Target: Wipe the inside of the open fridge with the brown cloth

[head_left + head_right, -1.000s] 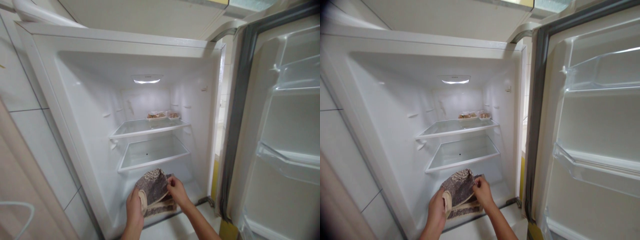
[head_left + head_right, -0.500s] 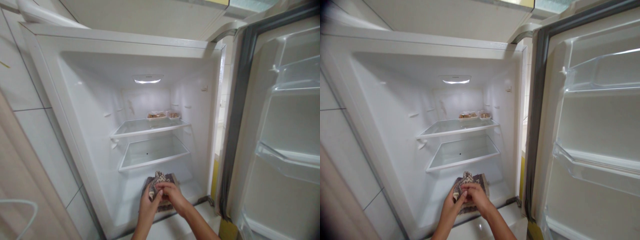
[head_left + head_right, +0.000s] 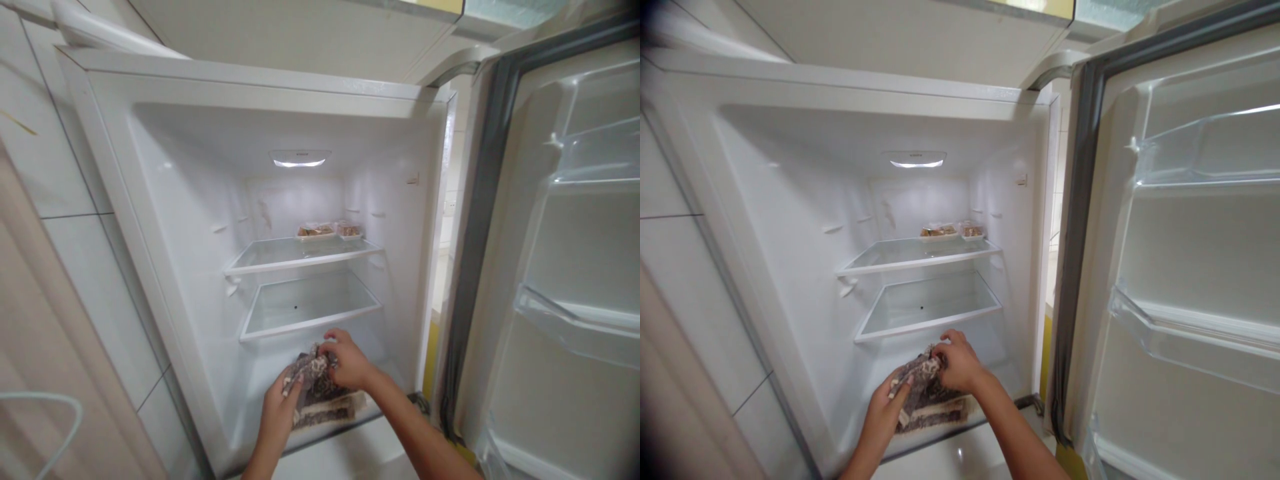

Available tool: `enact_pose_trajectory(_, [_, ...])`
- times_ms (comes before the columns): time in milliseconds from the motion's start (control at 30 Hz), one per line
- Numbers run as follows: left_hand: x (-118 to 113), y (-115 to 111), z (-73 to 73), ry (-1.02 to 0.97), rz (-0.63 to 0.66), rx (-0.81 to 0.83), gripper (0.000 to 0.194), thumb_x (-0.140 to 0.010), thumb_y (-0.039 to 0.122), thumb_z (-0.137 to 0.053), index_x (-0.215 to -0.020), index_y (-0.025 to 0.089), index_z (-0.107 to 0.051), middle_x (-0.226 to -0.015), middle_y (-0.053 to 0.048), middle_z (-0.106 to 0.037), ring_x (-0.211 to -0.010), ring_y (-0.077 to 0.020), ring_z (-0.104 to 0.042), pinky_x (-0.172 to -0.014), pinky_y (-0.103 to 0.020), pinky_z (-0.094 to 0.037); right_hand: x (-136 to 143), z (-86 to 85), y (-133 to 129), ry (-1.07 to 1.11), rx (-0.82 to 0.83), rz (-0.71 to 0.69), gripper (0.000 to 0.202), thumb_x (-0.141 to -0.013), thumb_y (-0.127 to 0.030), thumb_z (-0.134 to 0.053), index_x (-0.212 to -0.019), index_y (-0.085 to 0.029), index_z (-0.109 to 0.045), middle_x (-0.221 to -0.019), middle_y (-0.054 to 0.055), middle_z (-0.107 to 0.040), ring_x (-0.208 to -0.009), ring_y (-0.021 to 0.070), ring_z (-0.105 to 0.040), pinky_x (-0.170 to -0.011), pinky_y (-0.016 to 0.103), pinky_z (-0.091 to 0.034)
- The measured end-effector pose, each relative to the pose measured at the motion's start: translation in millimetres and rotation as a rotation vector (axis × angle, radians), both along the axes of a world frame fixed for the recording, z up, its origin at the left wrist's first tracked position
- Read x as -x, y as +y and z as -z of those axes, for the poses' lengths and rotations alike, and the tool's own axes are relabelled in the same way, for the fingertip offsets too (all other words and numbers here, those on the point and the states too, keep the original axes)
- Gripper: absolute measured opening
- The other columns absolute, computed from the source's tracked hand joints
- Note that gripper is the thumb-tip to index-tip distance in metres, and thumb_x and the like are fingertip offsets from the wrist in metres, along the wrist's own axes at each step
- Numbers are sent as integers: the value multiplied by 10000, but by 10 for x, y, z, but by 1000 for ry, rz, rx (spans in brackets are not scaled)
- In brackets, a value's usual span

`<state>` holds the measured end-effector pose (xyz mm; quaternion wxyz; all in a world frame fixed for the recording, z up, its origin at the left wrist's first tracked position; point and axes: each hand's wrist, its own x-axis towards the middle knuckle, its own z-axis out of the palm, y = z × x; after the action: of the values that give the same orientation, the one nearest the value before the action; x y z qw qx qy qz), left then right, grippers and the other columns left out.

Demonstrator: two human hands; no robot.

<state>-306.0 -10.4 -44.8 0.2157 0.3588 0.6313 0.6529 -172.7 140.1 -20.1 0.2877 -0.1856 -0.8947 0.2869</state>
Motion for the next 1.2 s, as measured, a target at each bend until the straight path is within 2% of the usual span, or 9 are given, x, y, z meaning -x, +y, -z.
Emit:
enact_pose_trajectory(67, [51,-60,-195,12,59,17,484,-680,559,-764,-998,194,-756,-998,-91,-792,-1039,-311,-716,-1027,-437,-525,-11,-178,82,-101,-72,-109,439,-584,-159,-691,-1008,-243,-766,-1270,83,-637,-1198,277,-552,-1031,358,-414])
enact_pose_trajectory(133, [110,-114,-424,41,99,32,489,-672,562,-776,-988,190,-758,-969,-90,-793,-993,-307,-723,-992,-432,-542,-21,-402,138,-151,-108,-213,280,-589,-229,-754,-868,-234,-778,-1036,50,-724,-1006,241,-624,-932,312,-453])
enact_pose_trajectory(200, [170,-150,-671,79,88,21,512,-676,574,-773,-1000,177,-753,-959,-93,-793,-968,-299,-724,-964,-417,-548,-55,-664,169,-114,-110,-254,137,-602,-311,-799,-693,-223,-748,-772,6,-716,-795,193,-621,-802,270,-462])
enact_pose_trajectory(433, [204,-154,-1511,250,75,-38,554,-739,592,-723,-1064,143,-732,-958,-83,-787,-921,-255,-710,-869,-352,-542,-347,-1591,152,134,-71,-182,337,-735,-486,-764,-638,-172,-690,-578,-56,-573,-609,104,-499,-607,213,-361])
enact_pose_trajectory(600, [88,-181,-1932,357,101,-84,490,-751,588,-716,-979,156,-754,-869,-49,-777,-872,-232,-691,-834,-325,-530,-577,-2048,71,197,23,-220,394,-729,-494,-769,-607,-169,-583,-553,-89,-451,-557,66,-404,-535,194,-287])
enact_pose_trajectory(767, [-38,-217,-2123,357,88,-128,444,-747,571,-722,-906,156,-747,-857,-32,-762,-830,-203,-664,-782,-295,-512,-765,-2292,-59,174,125,-284,294,-729,-388,-761,-703,-186,-548,-587,-97,-462,-563,64,-417,-535,187,-281])
enact_pose_trajectory(900, [-97,-236,-2140,352,2,-222,456,-704,520,-773,-985,169,-695,-798,-2,-728,-719,-153,-632,-690,-251,-489,-836,-2328,-109,235,160,-293,262,-748,-361,-747,-759,-202,-539,-631,-84,-491,-604,82,-460,-556,195,-308])
enact_pose_trajectory(1000, [-81,-276,-2128,379,-21,-273,521,-659,461,-817,-1070,200,-631,-807,21,-707,-579,-99,-566,-586,-216,-455,-879,-2309,-105,250,72,-229,247,-760,-349,-747,-788,-208,-547,-631,-84,-461,-610,90,-439,-551,202,-293])
enact_pose_trajectory(1200, [-5,-374,-2180,654,191,-61,317,-679,450,-798,-862,195,-757,-800,-31,-735,-719,-171,-638,-693,-268,-508,-981,-2261,-115,202,-43,-203,225,-790,-353,-726,-791,-211,-551,-620,-84,-426,-604,92,-387,-549,215,-262])
